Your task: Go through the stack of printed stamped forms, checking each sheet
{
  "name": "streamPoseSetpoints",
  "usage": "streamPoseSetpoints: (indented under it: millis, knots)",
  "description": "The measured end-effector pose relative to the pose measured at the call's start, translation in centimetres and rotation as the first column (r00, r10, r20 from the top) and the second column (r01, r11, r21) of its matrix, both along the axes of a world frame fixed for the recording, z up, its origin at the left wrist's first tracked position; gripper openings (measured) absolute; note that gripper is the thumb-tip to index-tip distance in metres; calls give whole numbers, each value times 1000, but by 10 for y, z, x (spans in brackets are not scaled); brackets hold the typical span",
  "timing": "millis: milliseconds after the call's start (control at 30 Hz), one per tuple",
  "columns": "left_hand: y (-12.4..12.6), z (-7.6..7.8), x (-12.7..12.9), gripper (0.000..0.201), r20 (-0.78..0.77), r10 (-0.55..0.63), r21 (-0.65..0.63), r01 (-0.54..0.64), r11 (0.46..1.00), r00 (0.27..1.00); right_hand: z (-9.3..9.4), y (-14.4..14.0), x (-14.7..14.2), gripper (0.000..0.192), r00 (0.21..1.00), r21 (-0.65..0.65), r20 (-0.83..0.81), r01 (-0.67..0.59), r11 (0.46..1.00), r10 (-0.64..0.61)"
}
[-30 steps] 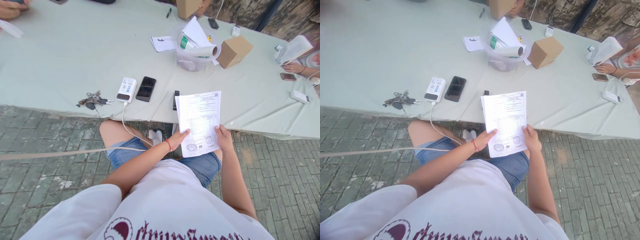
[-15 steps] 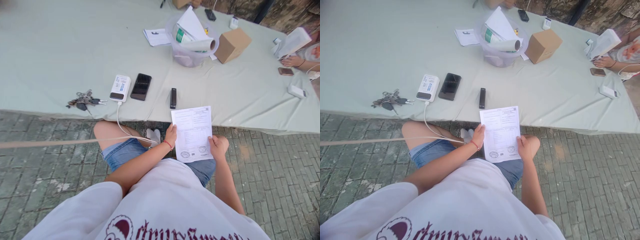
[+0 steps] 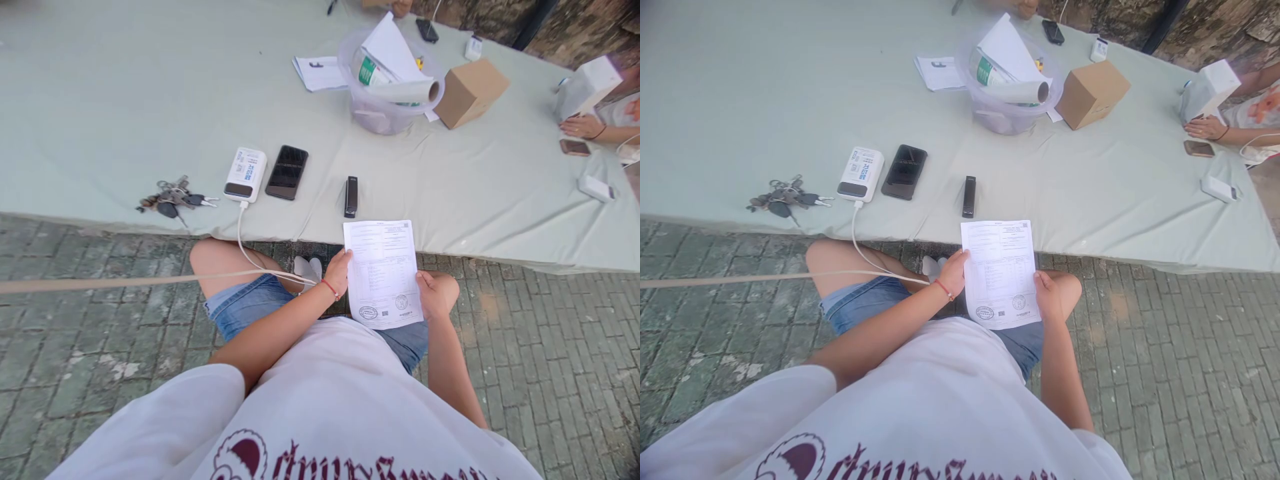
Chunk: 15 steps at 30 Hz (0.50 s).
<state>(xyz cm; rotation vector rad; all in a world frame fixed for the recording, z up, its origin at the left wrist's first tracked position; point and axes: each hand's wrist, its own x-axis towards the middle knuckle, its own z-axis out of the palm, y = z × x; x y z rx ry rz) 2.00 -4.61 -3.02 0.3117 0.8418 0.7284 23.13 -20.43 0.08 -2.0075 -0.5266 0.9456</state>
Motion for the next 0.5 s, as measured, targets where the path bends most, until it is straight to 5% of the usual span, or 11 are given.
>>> streamPoseSetpoints:
  millis: [133,300,500]
  knots:
    - [-1,1,-3,51,11,8,23,-8,1000,1000,0,2,1,43,998,5,65,22,1000,-23]
    - [1,0,-5,50,-7,3,19,-3,1000,1000,2,4,2,37,986,141,-157,75,987,-52]
    - [3,0,-8,48,14,2,4,-2,1000,1000,6,11,2,33,978,55,-208,48,997,-35]
